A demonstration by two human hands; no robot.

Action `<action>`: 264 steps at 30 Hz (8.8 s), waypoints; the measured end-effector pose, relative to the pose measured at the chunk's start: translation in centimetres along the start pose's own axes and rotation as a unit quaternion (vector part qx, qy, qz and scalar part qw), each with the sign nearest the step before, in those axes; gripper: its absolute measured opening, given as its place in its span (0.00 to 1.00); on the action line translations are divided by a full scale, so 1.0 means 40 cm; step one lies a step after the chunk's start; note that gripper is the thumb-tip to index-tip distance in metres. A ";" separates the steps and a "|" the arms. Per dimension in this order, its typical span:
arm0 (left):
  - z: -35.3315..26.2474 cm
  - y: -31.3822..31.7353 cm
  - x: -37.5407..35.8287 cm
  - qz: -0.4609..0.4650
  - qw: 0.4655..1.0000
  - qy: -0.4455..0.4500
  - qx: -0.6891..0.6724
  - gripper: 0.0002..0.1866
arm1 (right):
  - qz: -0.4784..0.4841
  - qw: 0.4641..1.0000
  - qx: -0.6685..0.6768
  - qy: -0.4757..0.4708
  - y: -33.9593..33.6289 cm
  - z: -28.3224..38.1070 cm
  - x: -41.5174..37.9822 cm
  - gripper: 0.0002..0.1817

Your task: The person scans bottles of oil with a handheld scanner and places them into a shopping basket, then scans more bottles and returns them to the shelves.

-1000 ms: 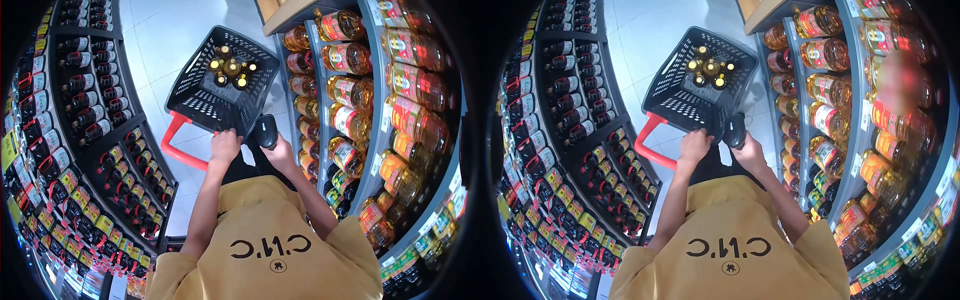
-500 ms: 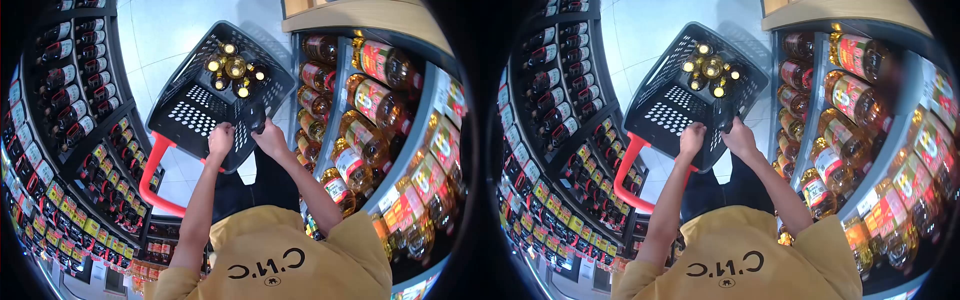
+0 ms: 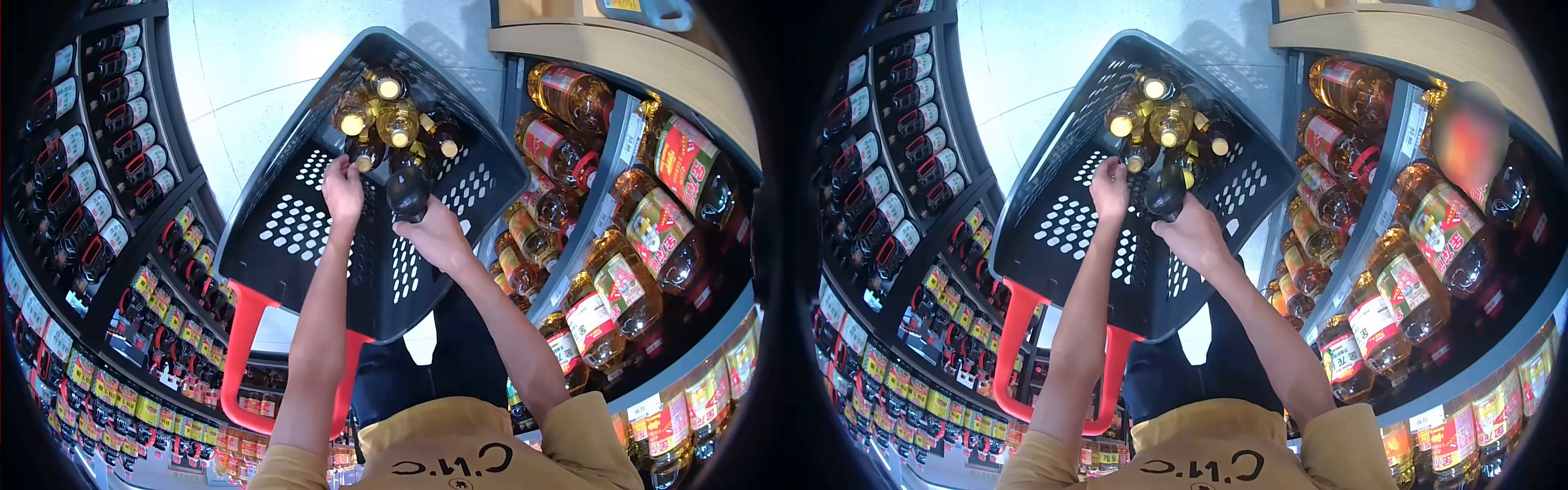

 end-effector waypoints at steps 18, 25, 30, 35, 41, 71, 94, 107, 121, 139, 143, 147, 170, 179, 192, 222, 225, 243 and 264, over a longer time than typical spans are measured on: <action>0.342 0.355 -0.041 -0.051 0.693 -0.473 -0.542 0.34 | 0.050 0.993 0.065 0.087 0.035 -0.056 0.132 0.25; 0.378 0.325 0.046 0.039 0.786 -0.404 -0.465 0.30 | 0.051 0.996 0.071 0.022 0.106 -0.004 0.223 0.20; 0.332 0.285 0.075 0.093 0.827 -0.419 -0.363 0.33 | -0.104 0.986 -0.129 -0.026 0.069 0.060 0.237 0.24; 0.383 0.352 0.104 0.132 0.802 -0.418 -0.405 0.33 | -0.094 0.977 -0.190 0.020 0.104 0.087 0.266 0.24; 0.340 0.374 0.104 0.191 0.748 -0.435 -0.463 0.27 | -0.096 0.976 -0.195 0.023 0.138 0.063 0.297 0.24; 0.488 0.294 0.048 0.040 0.833 -0.425 -0.352 0.16 | -0.077 0.992 -0.101 -0.013 0.070 0.048 0.227 0.25; 0.299 0.333 0.065 0.237 0.756 -0.433 -0.430 0.31 | -0.048 0.995 -0.082 0.022 0.044 0.016 0.221 0.26; 0.227 0.371 0.022 -0.032 0.548 -0.384 -0.742 0.29 | -0.050 0.994 -0.096 0.026 0.059 0.002 0.234 0.28; 0.398 0.149 0.043 -0.064 0.967 -0.199 -0.148 0.20 | -0.045 0.996 -0.074 0.004 0.062 0.024 0.204 0.26; 0.414 0.277 0.164 0.316 0.940 -0.103 -0.071 0.10 | -0.054 0.988 -0.116 -0.086 0.103 0.047 0.307 0.26; 0.443 0.289 0.161 0.297 0.941 -0.105 -0.125 0.09 | -0.044 0.989 -0.117 -0.075 0.115 0.044 0.308 0.26; 0.376 0.252 0.155 0.280 0.951 -0.089 -0.094 0.08 | -0.087 0.986 -0.134 -0.051 0.112 0.043 0.310 0.23; -0.024 0.049 -0.034 0.318 0.915 -0.138 -0.208 0.12 | -0.226 0.966 0.083 -0.093 -0.063 0.066 -0.022 0.21; -0.316 -0.069 -0.116 0.299 0.916 -0.104 -0.245 0.13 | -0.223 0.939 0.204 -0.162 -0.175 0.104 -0.158 0.22; -0.773 -0.275 -0.319 0.356 0.886 0.026 -0.296 0.10 | -0.072 0.816 0.473 -0.325 -0.278 0.242 -0.452 0.10; -0.868 -0.724 -1.271 0.537 0.766 0.189 -0.298 0.10 | -0.326 0.672 0.429 -0.508 -0.012 -0.197 -1.523 0.04; -0.867 -0.720 -1.354 0.550 0.750 0.224 -0.291 0.10 | -0.346 0.646 0.431 -0.526 -0.002 -0.265 -1.576 0.04; -0.833 -0.747 -1.589 0.549 0.692 0.288 -0.371 0.13 | -0.328 0.605 0.428 -0.586 0.070 -0.425 -1.768 0.13; -0.983 -0.992 -1.502 0.551 0.659 0.297 -0.418 0.16 | -0.463 0.593 0.271 -0.600 0.037 -0.253 -1.921 0.17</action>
Point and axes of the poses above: each hand's wrist, its own x-axis towards the middle knuckle, its own y-axis out of the palm, z = x × y, the point moved 10 cm from there along x, towards the middle knuckle, and after that the axes turned 6 degrees about y, right-handed, at the moved point
